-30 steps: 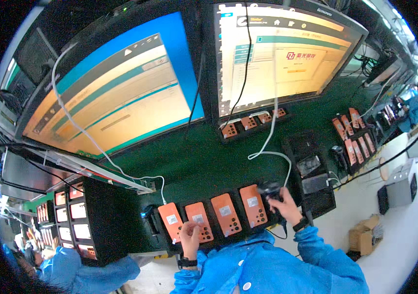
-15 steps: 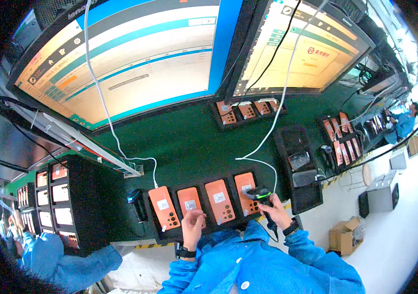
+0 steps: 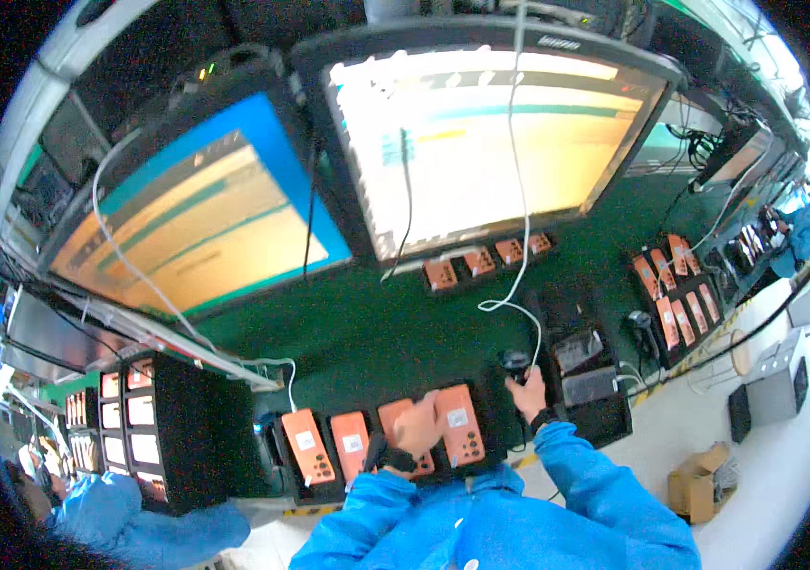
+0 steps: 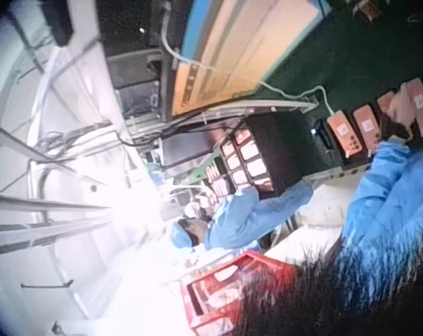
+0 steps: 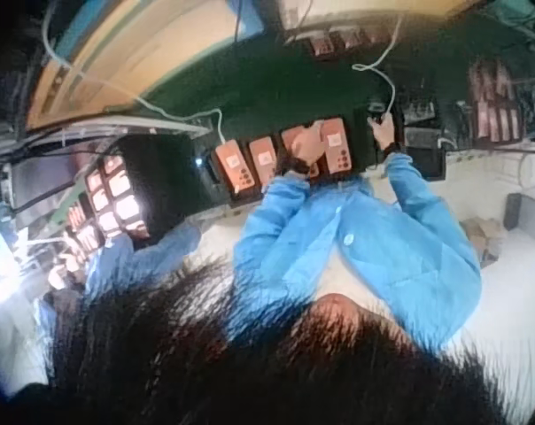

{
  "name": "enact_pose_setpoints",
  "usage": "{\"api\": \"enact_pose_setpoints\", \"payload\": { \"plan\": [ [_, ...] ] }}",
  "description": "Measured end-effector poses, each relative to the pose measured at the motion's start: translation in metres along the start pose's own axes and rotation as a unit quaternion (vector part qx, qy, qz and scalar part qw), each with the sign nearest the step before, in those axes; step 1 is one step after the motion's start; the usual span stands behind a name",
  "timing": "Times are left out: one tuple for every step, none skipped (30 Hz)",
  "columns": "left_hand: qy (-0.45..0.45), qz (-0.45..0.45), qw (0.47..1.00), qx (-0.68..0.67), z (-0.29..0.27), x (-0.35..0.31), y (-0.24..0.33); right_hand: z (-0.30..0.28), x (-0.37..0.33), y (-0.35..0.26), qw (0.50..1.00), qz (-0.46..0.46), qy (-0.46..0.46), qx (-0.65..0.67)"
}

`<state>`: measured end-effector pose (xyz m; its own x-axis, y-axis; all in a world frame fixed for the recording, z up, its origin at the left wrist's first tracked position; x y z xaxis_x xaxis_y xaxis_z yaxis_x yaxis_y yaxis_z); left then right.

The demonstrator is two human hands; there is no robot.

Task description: Connecting cables to mobile devices and scanning them with a handheld barcode scanner at a production station.

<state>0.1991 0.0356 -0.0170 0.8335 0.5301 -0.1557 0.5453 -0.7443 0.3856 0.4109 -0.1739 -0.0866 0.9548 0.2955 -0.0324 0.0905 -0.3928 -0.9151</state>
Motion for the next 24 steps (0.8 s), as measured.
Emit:
{"api": "enact_pose_setpoints", "payload": {
  "plan": [
    [0.021,0.010,0.998,0.063,-0.003,0.002,0.007,0.006,0.006,0.014,0.999,0.049,-0.003,-0.005],
    [0.001,-0.001,0.992,0.124,-0.002,0.007,0.014,0.010,0.013,0.027,0.999,0.043,-0.001,-0.025],
    [0.025,0.005,0.990,0.138,0.008,0.007,0.011,0.019,0.016,0.037,0.998,0.035,-0.005,-0.043],
    [0.051,0.002,0.987,0.149,-0.003,0.005,0.020,0.022,0.019,0.052,0.998,0.043,-0.006,-0.036],
    [0.061,-0.008,0.987,0.151,-0.004,0.002,0.020,0.030,0.020,0.064,0.998,0.051,-0.014,-0.028],
    [0.053,-0.015,0.986,0.157,-0.001,0.000,0.018,0.039,0.020,0.076,0.996,0.066,-0.030,-0.046],
    [0.042,-0.027,0.986,0.161,0.001,0.000,0.012,0.051,0.019,0.086,0.993,0.082,-0.050,-0.066],
    [0.008,-0.036,0.988,0.151,0.007,0.005,0.011,0.050,0.017,0.090,0.991,0.081,-0.063,-0.080],
    [-0.026,-0.046,0.989,0.141,0.012,0.009,0.009,0.051,0.016,0.095,0.990,0.098,-0.066,-0.078],
    [-0.059,-0.056,0.988,0.132,0.016,0.012,0.006,0.055,0.015,0.100,0.988,0.113,-0.070,-0.074],
    [-0.057,-0.049,0.988,0.134,0.014,0.013,0.008,0.052,0.012,0.099,0.986,0.130,-0.072,-0.073],
    [-0.054,-0.041,0.988,0.136,0.012,0.014,0.011,0.043,0.008,0.073,0.993,0.101,-0.049,-0.047],
    [-0.052,-0.033,0.988,0.138,0.011,0.015,0.013,0.034,0.007,0.054,0.999,0.039,-0.004,-0.032],
    [-0.043,-0.018,0.988,0.148,0.008,0.015,0.020,0.022,0.005,0.038,0.999,-0.022,0.045,-0.018],
    [-0.034,-0.010,0.987,0.156,0.006,0.012,0.024,0.013,0.000,0.015,0.993,-0.084,0.088,-0.005],
    [-0.025,-0.002,0.986,0.164,0.006,0.010,0.026,0.010,-0.002,0.009,0.991,-0.061,0.089,0.076],
    [-0.003,-0.005,0.987,0.164,0.009,0.011,0.024,0.011,-0.004,-0.003,0.987,-0.029,0.076,0.138],
    [0.018,-0.010,0.986,0.163,0.018,0.014,0.021,0.013,-0.007,-0.015,0.978,0.003,0.061,0.198],
    [0.037,-0.014,0.986,0.162,0.022,0.013,0.019,0.015,-0.013,-0.024,0.965,0.037,0.046,0.256],
    [0.037,-0.010,0.986,0.160,0.020,0.013,0.021,0.020,-0.017,-0.039,0.965,0.031,0.000,0.262],
    [0.036,-0.010,0.987,0.159,0.013,0.017,0.023,0.028,-0.023,-0.051,0.962,0.028,-0.048,0.266],
    [0.034,-0.011,0.987,0.156,0.006,0.020,0.025,0.036,-0.033,-0.062,0.957,0.025,-0.099,0.270],
    [0.009,-0.013,0.989,0.145,0.006,0.020,0.023,0.044,-0.046,-0.072,0.970,0.007,-0.132,0.204],
    [-0.010,-0.018,0.991,0.135,0.003,0.023,0.023,0.055,-0.058,-0.085,0.976,-0.018,-0.167,0.141]
  ]
}}
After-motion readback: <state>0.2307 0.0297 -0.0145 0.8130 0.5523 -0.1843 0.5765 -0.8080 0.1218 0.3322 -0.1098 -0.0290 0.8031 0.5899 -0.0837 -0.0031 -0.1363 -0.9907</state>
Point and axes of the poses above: each hand's wrist, its own x-axis towards the middle knuckle, its own z-axis out of the palm, y = z × x, the point moved 10 cm from there along x, towards the middle knuckle, and after that the axes turned 13 degrees about x, right-handed, at the moved point
